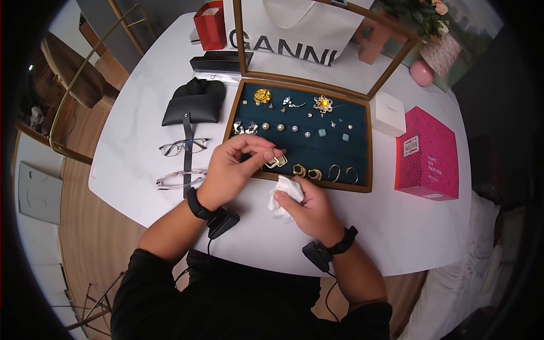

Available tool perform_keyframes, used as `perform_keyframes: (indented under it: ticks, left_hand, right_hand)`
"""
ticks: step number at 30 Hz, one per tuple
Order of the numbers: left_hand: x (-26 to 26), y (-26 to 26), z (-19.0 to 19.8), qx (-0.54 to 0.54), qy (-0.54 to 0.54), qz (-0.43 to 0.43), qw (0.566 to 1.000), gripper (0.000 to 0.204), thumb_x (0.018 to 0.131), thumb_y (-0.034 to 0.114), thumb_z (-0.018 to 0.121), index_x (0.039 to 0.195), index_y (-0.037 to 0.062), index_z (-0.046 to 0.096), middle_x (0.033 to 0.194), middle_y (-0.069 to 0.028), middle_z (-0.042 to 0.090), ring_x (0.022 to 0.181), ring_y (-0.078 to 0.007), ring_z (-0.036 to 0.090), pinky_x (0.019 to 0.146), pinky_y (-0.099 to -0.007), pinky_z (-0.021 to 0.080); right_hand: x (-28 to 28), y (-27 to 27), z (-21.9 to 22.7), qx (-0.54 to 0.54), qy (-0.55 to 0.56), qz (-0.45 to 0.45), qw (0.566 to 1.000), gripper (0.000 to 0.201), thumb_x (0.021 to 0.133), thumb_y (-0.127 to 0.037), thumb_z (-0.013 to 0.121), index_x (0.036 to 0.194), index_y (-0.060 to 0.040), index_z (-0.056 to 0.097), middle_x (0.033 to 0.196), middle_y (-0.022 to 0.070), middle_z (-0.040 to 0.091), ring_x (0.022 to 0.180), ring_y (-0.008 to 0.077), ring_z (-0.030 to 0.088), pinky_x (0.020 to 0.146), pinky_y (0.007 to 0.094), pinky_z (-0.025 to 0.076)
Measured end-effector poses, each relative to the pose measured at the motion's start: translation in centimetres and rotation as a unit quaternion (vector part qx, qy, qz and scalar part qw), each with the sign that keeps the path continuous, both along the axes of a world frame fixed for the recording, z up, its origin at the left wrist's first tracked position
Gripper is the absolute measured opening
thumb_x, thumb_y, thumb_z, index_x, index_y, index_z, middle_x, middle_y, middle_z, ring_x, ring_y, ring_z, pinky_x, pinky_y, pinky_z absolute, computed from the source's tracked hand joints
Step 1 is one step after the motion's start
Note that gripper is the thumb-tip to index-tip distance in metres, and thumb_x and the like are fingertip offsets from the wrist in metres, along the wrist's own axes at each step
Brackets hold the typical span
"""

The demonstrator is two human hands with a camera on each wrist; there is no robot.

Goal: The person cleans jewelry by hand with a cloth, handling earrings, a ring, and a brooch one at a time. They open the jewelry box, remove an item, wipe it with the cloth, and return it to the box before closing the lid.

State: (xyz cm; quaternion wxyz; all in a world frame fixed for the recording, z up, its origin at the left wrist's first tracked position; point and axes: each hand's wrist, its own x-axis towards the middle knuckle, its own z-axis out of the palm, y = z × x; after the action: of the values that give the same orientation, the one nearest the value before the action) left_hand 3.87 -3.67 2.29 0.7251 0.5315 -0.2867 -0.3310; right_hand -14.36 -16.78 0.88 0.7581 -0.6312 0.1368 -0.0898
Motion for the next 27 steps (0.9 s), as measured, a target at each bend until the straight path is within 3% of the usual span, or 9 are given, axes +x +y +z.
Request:
perform_keyframes:
  ticks: [2, 4, 7, 10, 16, 22, 27]
  left_hand:
    - [0.7, 0.1, 0.1, 0.074, -0.161, 0.026, 0.984, 0.013, 0.102, -0.002, 0.076, 0.115, 0.0012, 0.075, 0.106, -0.0079, 0.078, 0.111, -0.0205, 0.077, 0.099, -0.0314, 0.06]
    - [1.1, 0.2, 0.2, 0.144, -0.317, 0.054, 0.936, 0.01, 0.1, 0.002, 0.08, 0.109, 0.0025, 0.079, 0.102, -0.0065, 0.079, 0.105, -0.0182, 0.076, 0.094, -0.031, 0.059]
    - [1.2, 0.3, 1.0, 0.154, -0.439, 0.037, 0.885, 0.008, 0.095, 0.006, 0.085, 0.102, 0.0057, 0.083, 0.099, -0.0063, 0.079, 0.1, -0.0216, 0.074, 0.088, -0.034, 0.056]
    - [1.2, 0.3, 1.0, 0.19, -0.447, 0.012, 0.874, 0.01, 0.092, 0.007, 0.087, 0.101, 0.0075, 0.084, 0.096, -0.007, 0.08, 0.097, -0.0263, 0.075, 0.087, -0.0364, 0.055]
    - [0.5, -0.2, 0.4, 0.17, -0.459, 0.04, 0.871, 0.013, 0.089, 0.005, 0.087, 0.102, 0.0075, 0.084, 0.098, -0.0087, 0.083, 0.089, -0.0295, 0.076, 0.088, -0.0387, 0.055]
    - [0.6, -0.5, 0.3, 0.161, -0.49, 0.066, 0.854, 0.015, 0.088, 0.005, 0.087, 0.102, 0.0072, 0.084, 0.097, -0.0082, 0.082, 0.092, -0.0302, 0.073, 0.087, -0.0385, 0.055]
    - [-0.5, -0.6, 1.0, 0.153, -0.459, 0.079, 0.872, 0.016, 0.088, 0.002, 0.087, 0.103, 0.0068, 0.083, 0.101, -0.0086, 0.081, 0.094, -0.0292, 0.071, 0.088, -0.0387, 0.055]
  right_hand:
    - [0.1, 0.1, -0.1, -0.037, 0.0, 0.016, 0.999, 0.018, 0.108, -0.017, 0.076, 0.111, -0.0003, 0.069, 0.093, 0.0, 0.072, 0.083, 0.0039, 0.065, 0.073, 0.0256, 0.054]
    - [0.1, 0.0, 0.2, -0.098, -0.005, 0.032, 0.995, 0.018, 0.108, -0.018, 0.076, 0.106, -0.0012, 0.069, 0.088, 0.0007, 0.072, 0.079, 0.0045, 0.064, 0.07, 0.0263, 0.053]
    - [-0.1, -0.2, 0.1, -0.11, 0.018, 0.051, 0.992, 0.019, 0.107, -0.018, 0.077, 0.113, -0.0014, 0.071, 0.094, -0.0007, 0.071, 0.083, 0.003, 0.061, 0.073, 0.0249, 0.052]
    - [-0.2, -0.3, 0.1, -0.132, 0.018, 0.052, 0.99, 0.02, 0.108, -0.02, 0.077, 0.114, -0.0012, 0.071, 0.093, -0.0008, 0.072, 0.082, 0.0033, 0.062, 0.072, 0.0251, 0.052]
    - [0.0, -0.2, 0.2, -0.129, 0.016, 0.052, 0.99, 0.021, 0.107, -0.02, 0.077, 0.114, -0.0007, 0.072, 0.092, -0.0001, 0.072, 0.08, 0.0045, 0.063, 0.07, 0.0253, 0.053]
    - [0.0, -0.2, 0.1, -0.143, 0.015, 0.055, 0.988, 0.021, 0.107, -0.02, 0.077, 0.112, -0.0007, 0.071, 0.091, 0.0, 0.072, 0.079, 0.0048, 0.063, 0.069, 0.0261, 0.053]
    - [0.0, -0.2, -0.1, -0.15, 0.004, 0.056, 0.987, 0.021, 0.107, -0.02, 0.077, 0.113, -0.0007, 0.071, 0.091, 0.0002, 0.072, 0.079, 0.0048, 0.063, 0.069, 0.0263, 0.052]
